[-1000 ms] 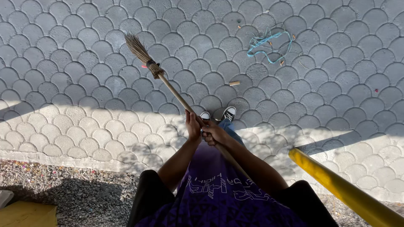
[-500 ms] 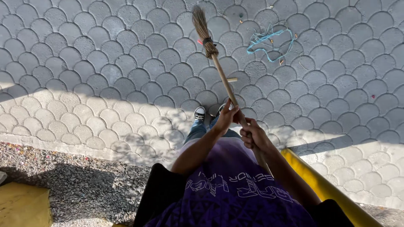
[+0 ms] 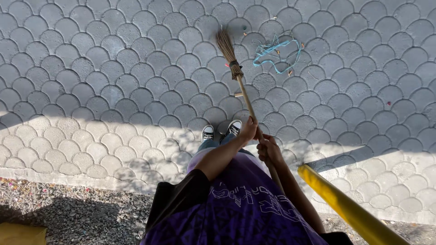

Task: The person sweeps a patterned outdoor patio with a traditional broom, moving debris toward the edge of the paved area. The camera remains in a first-person perspective, showing the broom and the person's hands throughout the task.

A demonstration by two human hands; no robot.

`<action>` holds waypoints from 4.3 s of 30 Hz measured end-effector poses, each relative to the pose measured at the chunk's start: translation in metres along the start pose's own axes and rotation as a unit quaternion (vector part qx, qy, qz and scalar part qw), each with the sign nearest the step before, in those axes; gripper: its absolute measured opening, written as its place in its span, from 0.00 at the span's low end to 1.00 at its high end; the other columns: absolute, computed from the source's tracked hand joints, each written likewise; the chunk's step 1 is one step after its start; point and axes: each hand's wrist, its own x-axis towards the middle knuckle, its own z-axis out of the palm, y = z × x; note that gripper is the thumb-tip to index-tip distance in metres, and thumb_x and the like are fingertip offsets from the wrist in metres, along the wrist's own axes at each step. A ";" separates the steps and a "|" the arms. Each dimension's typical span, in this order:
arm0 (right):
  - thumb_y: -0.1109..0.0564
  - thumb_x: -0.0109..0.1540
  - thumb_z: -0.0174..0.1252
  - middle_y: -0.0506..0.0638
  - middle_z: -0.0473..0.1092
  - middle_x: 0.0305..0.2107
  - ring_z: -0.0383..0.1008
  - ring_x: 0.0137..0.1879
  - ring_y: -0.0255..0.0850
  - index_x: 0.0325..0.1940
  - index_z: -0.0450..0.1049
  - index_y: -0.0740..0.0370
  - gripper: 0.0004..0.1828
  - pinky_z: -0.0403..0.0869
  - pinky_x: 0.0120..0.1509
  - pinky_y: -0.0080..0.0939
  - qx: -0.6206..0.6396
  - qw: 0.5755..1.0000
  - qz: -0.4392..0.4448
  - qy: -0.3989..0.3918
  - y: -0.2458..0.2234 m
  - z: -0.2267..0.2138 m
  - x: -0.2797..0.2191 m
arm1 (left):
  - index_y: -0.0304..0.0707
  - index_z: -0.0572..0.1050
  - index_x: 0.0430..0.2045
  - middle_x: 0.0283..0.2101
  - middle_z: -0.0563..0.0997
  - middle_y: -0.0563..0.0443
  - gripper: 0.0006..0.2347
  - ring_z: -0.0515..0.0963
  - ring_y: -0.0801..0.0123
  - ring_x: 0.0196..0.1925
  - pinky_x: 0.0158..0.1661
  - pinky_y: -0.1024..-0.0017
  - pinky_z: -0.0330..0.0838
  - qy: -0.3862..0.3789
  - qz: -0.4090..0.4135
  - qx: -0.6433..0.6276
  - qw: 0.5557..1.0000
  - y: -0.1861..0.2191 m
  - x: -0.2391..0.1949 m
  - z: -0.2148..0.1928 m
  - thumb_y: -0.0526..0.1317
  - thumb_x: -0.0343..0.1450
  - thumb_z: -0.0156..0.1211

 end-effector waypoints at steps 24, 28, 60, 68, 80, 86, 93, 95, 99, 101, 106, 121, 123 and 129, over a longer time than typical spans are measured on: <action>0.59 0.66 0.58 0.52 0.60 0.26 0.59 0.25 0.35 0.71 0.55 0.65 0.31 0.59 0.18 0.34 -0.107 0.977 0.032 -0.184 0.004 0.273 0.160 | 0.45 0.56 0.71 0.33 0.80 0.37 0.26 0.81 0.61 0.24 0.20 0.71 0.73 0.300 0.109 -0.151 0.936 0.148 0.003 -0.296 0.46 0.77 0.55; 0.61 0.67 0.51 0.55 0.67 0.31 0.59 0.25 0.32 0.71 0.55 0.63 0.28 0.57 0.19 0.28 -0.014 1.000 0.013 -0.011 0.000 0.200 0.132 | 0.45 0.48 0.74 0.54 0.75 0.22 0.32 0.84 0.39 0.36 0.21 0.61 0.84 0.096 -0.017 -0.020 0.995 0.158 0.015 -0.212 0.45 0.75 0.55; 0.57 0.69 0.49 0.48 0.60 0.25 0.54 0.21 0.28 0.74 0.52 0.44 0.29 0.53 0.17 0.23 0.088 0.990 -0.025 0.109 -0.029 0.277 0.070 | 0.67 0.41 0.74 0.31 0.81 0.40 0.32 0.83 0.58 0.24 0.22 0.70 0.79 -0.165 -0.117 0.015 0.979 0.199 0.024 -0.227 0.50 0.77 0.55; 0.57 0.70 0.49 0.49 0.59 0.26 0.54 0.20 0.29 0.70 0.56 0.43 0.24 0.53 0.14 0.25 0.044 0.998 -0.040 -0.023 -0.088 0.351 0.086 | 0.59 0.48 0.74 0.31 0.76 0.40 0.32 0.80 0.61 0.22 0.19 0.77 0.76 -0.052 -0.036 -0.047 0.997 0.326 -0.024 -0.287 0.46 0.75 0.59; 0.60 0.69 0.45 0.46 0.60 0.25 0.57 0.20 0.22 0.70 0.56 0.57 0.23 0.57 0.14 0.18 0.115 0.992 -0.005 -0.052 -0.122 0.292 0.160 | 0.53 0.54 0.73 0.48 0.76 0.30 0.32 0.82 0.55 0.35 0.23 0.70 0.78 0.049 -0.061 0.067 0.995 0.279 0.100 -0.234 0.43 0.72 0.61; 0.59 0.69 0.46 0.49 0.61 0.26 0.55 0.20 0.27 0.71 0.52 0.50 0.26 0.56 0.15 0.23 0.042 0.998 -0.006 0.047 -0.154 0.223 0.094 | 0.54 0.47 0.72 0.35 0.83 0.32 0.36 0.86 0.49 0.26 0.23 0.64 0.82 -0.167 -0.054 0.065 0.982 0.298 0.076 -0.152 0.45 0.72 0.65; 0.53 0.67 0.56 0.58 0.67 0.29 0.62 0.22 0.38 0.70 0.52 0.48 0.30 0.60 0.16 0.36 0.024 0.999 0.010 -0.038 -0.155 0.281 0.175 | 0.53 0.48 0.74 0.36 0.80 0.34 0.36 0.85 0.56 0.29 0.25 0.74 0.78 -0.029 -0.011 0.016 0.999 0.381 0.038 -0.236 0.46 0.72 0.64; 0.54 0.67 0.57 0.57 0.67 0.26 0.60 0.20 0.36 0.71 0.51 0.51 0.32 0.58 0.15 0.35 0.027 0.998 0.008 -0.059 -0.174 0.345 0.199 | 0.55 0.47 0.74 0.46 0.77 0.28 0.35 0.84 0.48 0.38 0.32 0.66 0.80 0.019 -0.018 -0.039 0.999 0.398 0.049 -0.274 0.46 0.74 0.62; 0.58 0.68 0.56 0.55 0.67 0.23 0.62 0.18 0.37 0.70 0.52 0.53 0.29 0.59 0.14 0.34 0.029 0.996 -0.025 -0.081 -0.134 0.407 0.304 | 0.57 0.42 0.74 0.45 0.82 0.37 0.34 0.86 0.53 0.41 0.36 0.65 0.82 0.076 -0.003 -0.088 0.993 0.432 0.083 -0.354 0.46 0.76 0.58; 0.59 0.67 0.55 0.55 0.68 0.24 0.65 0.21 0.36 0.67 0.58 0.56 0.25 0.61 0.16 0.32 0.074 0.996 -0.035 -0.035 -0.140 0.413 0.279 | 0.53 0.45 0.74 0.46 0.82 0.34 0.35 0.86 0.49 0.40 0.35 0.60 0.82 0.051 -0.017 -0.027 0.998 0.380 0.139 -0.373 0.48 0.74 0.61; 0.60 0.67 0.53 0.59 0.70 0.22 0.62 0.20 0.31 0.66 0.62 0.59 0.22 0.59 0.15 0.26 0.156 0.976 -0.035 0.146 -0.122 0.385 0.197 | 0.33 0.76 0.35 0.39 0.83 0.30 0.16 0.83 0.38 0.45 0.46 0.53 0.78 -0.077 0.099 0.281 0.952 0.364 0.114 -0.295 0.41 0.60 0.73; 0.50 0.68 0.53 0.54 0.68 0.32 0.60 0.20 0.28 0.74 0.56 0.41 0.30 0.59 0.13 0.26 0.083 0.993 -0.030 -0.074 -0.218 0.588 0.259 | 0.44 0.47 0.74 0.48 0.79 0.30 0.35 0.86 0.47 0.38 0.34 0.58 0.84 -0.062 -0.034 -0.130 0.989 0.531 0.113 -0.475 0.41 0.73 0.62; 0.57 0.68 0.54 0.45 0.63 0.31 0.55 0.22 0.29 0.77 0.53 0.48 0.33 0.57 0.13 0.29 0.008 0.996 -0.027 -0.087 -0.203 0.604 0.317 | 0.44 0.48 0.73 0.47 0.80 0.35 0.36 0.86 0.53 0.32 0.31 0.65 0.86 -0.015 -0.010 -0.163 0.986 0.502 0.159 -0.510 0.38 0.72 0.64; 0.61 0.68 0.50 0.49 0.65 0.22 0.61 0.19 0.32 0.69 0.63 0.46 0.25 0.58 0.16 0.29 0.056 0.998 -0.016 0.002 -0.175 0.568 0.332 | 0.38 0.68 0.60 0.43 0.79 0.39 0.24 0.81 0.54 0.33 0.27 0.62 0.80 -0.050 -0.046 -0.140 0.988 0.460 0.195 -0.489 0.33 0.68 0.68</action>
